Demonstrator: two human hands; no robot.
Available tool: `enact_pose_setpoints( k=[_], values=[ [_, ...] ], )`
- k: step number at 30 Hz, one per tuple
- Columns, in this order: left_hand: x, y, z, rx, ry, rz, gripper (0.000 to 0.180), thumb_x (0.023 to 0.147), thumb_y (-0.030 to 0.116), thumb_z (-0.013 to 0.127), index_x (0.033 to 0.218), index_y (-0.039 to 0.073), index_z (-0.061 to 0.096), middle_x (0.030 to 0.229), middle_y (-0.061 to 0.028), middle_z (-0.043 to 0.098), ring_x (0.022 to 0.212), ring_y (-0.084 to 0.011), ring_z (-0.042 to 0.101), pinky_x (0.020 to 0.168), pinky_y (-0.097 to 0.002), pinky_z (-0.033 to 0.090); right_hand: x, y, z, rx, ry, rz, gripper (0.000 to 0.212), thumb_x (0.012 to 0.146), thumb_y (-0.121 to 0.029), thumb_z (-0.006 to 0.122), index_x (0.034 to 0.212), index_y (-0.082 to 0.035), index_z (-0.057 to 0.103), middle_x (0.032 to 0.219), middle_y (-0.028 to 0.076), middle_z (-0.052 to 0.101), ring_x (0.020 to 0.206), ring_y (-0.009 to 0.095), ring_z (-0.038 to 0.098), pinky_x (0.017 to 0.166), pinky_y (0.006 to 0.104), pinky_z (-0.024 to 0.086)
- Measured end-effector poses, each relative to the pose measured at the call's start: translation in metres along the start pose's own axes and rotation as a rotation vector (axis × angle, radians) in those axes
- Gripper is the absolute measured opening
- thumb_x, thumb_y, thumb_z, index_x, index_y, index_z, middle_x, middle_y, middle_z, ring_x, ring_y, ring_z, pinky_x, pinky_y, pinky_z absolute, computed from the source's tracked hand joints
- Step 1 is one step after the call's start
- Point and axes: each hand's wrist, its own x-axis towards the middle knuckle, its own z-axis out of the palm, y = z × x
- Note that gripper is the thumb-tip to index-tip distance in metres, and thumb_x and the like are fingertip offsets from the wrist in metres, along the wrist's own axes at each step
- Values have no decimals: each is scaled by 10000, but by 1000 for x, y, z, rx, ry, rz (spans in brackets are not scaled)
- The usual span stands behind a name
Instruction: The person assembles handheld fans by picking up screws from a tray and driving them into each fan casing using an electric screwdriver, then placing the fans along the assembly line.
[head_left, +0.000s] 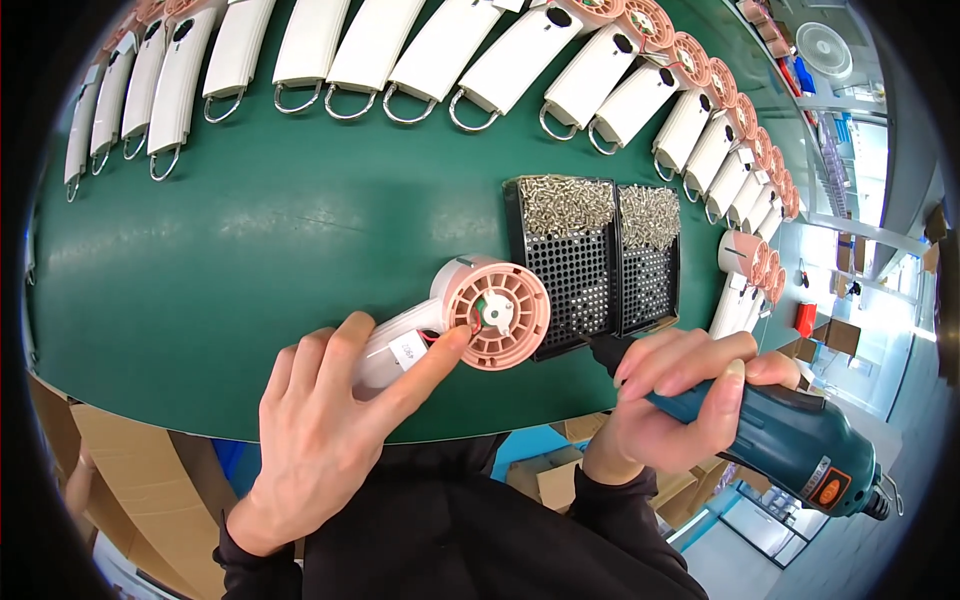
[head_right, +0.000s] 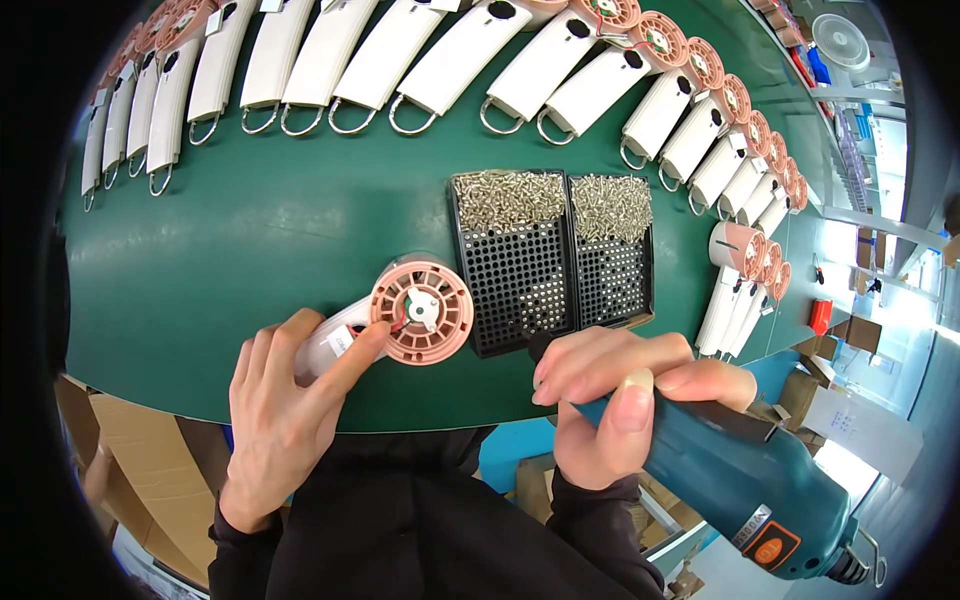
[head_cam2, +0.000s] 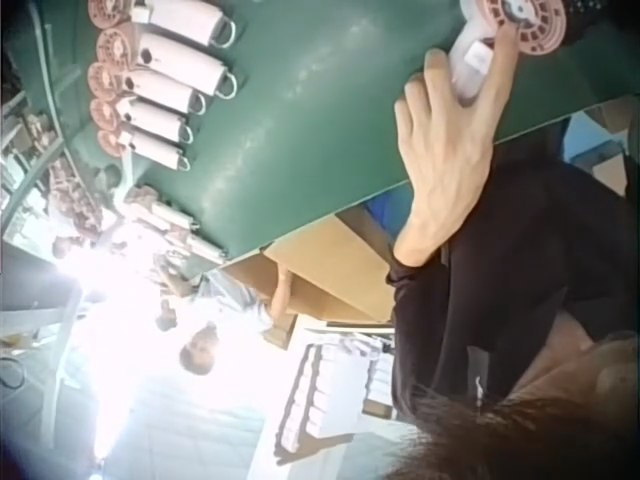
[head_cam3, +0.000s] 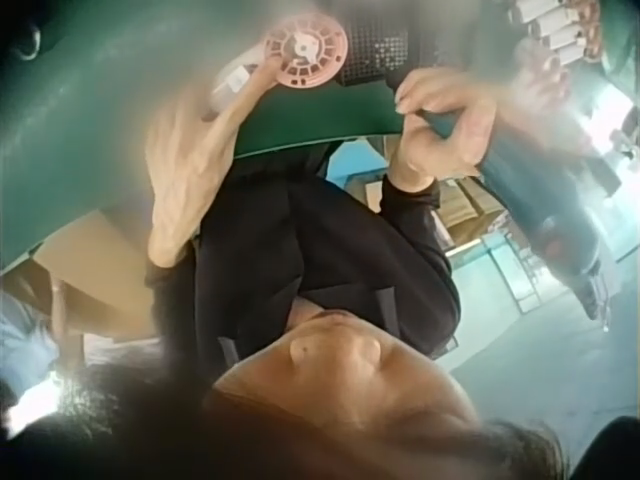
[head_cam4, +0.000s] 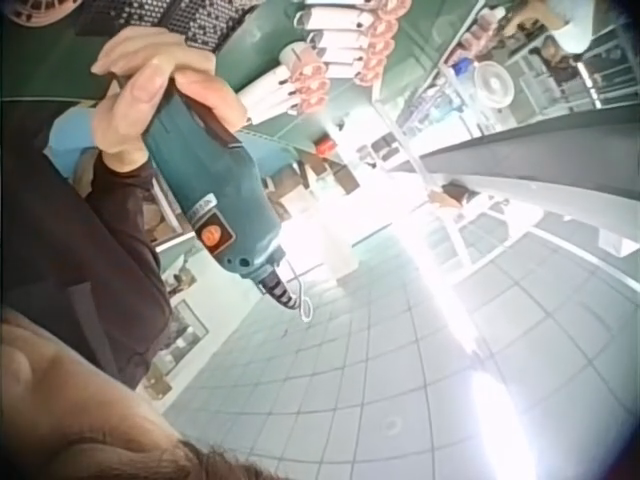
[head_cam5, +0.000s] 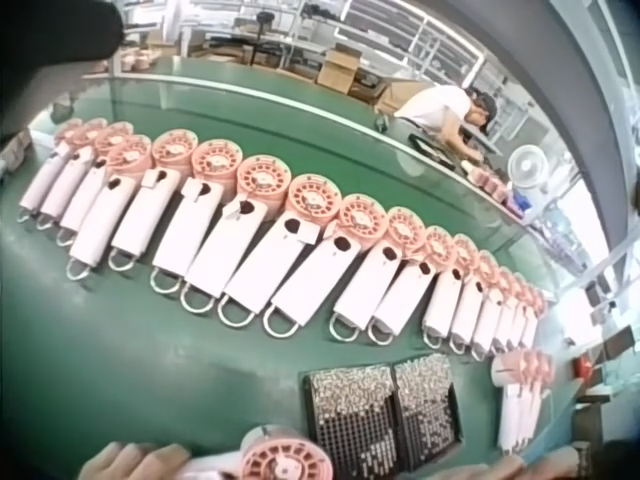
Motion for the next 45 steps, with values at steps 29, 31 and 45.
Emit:
enact_pose_setpoints(
  k=[29,31,45],
  values=[
    [-12,-7,0,-24,47,96,645,691,114,602,1309,283,531,965,-124,531,715,-196,487,623,-273,415,16,-28,71,173,-291,-102,210,938,-173,371,1110,-53,359,668,101,440,374,198,397,364,339,404],
    [-12,-7,0,-17,60,94,646,695,107,593,1313,281,525,968,-119,529,723,-194,487,630,-270,415,15,-25,73,171,-314,-59,177,943,-156,366,1097,-69,358,679,110,454,392,210,421,379,351,426],
    [-13,-8,-1,-56,23,98,617,716,105,586,1307,271,522,988,-127,515,728,-202,492,642,-278,421,8,-15,81,135,-362,137,271,915,-120,552,951,-67,289,690,155,538,484,248,542,485,381,514]
  ],
)
